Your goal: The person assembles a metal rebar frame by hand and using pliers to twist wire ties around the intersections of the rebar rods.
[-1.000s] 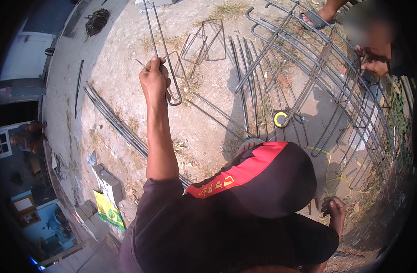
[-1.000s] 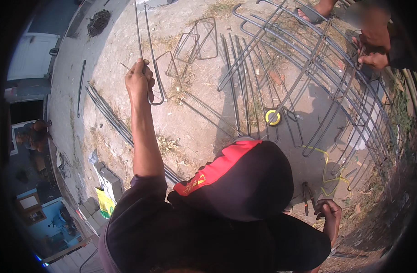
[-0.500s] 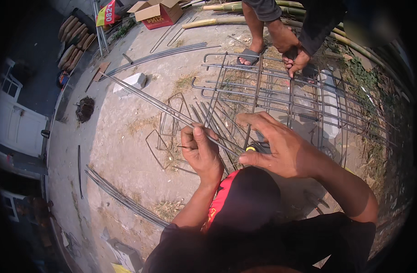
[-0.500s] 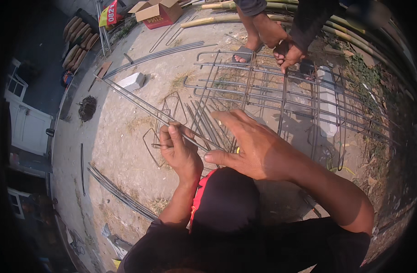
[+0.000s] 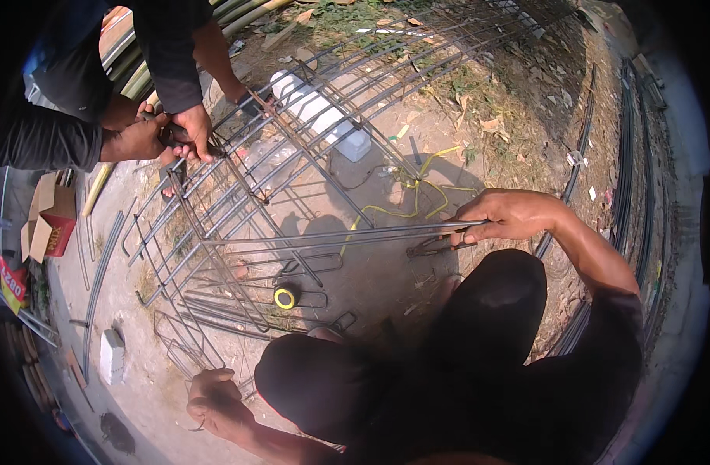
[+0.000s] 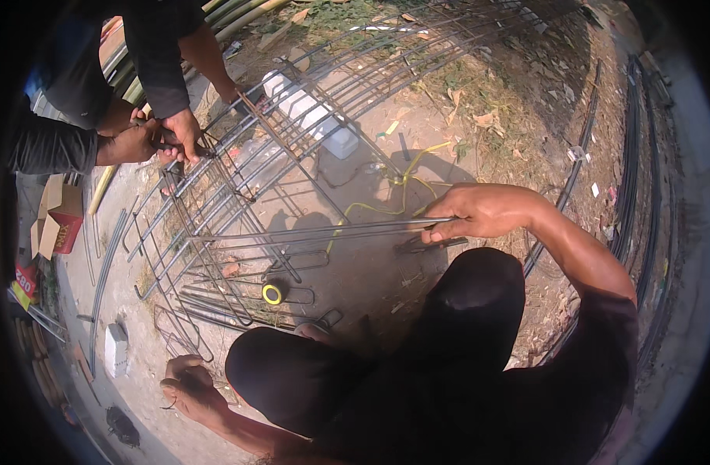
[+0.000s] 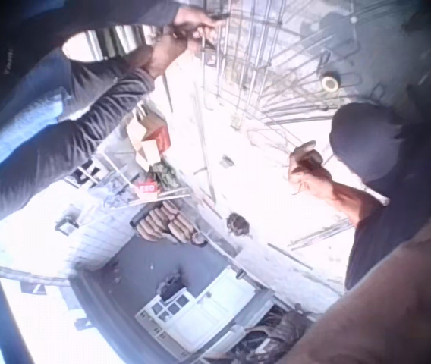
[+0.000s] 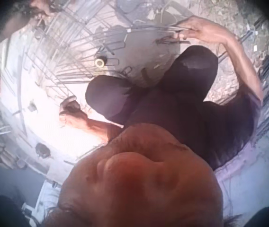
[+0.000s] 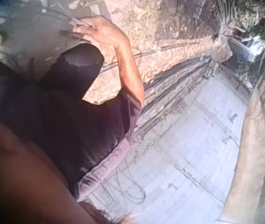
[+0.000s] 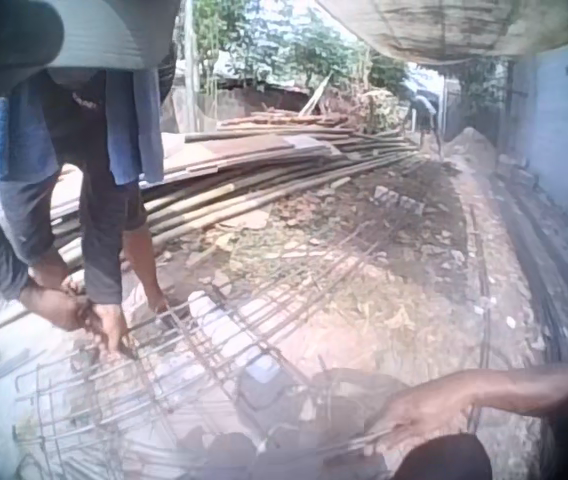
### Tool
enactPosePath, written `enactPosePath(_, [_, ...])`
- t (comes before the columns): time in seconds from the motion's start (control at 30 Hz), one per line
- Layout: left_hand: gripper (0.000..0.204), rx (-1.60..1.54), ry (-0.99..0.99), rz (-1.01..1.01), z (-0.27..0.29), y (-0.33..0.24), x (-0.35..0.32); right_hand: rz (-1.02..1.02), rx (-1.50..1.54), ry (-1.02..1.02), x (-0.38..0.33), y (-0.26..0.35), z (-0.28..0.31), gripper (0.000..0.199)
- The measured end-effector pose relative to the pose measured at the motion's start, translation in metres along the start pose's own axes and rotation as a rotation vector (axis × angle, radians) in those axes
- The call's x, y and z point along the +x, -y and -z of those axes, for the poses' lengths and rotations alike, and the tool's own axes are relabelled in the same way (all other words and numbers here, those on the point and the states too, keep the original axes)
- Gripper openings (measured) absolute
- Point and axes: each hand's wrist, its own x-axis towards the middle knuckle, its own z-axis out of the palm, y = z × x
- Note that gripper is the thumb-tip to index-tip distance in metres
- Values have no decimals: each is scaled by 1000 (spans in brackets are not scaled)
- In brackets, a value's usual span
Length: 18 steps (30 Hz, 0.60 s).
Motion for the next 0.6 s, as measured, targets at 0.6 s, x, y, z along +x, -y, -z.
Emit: enactPosePath(0.6, [50,400,579,-182,-91,-81,34,-465,275,-761,-61,-174,-44,47])
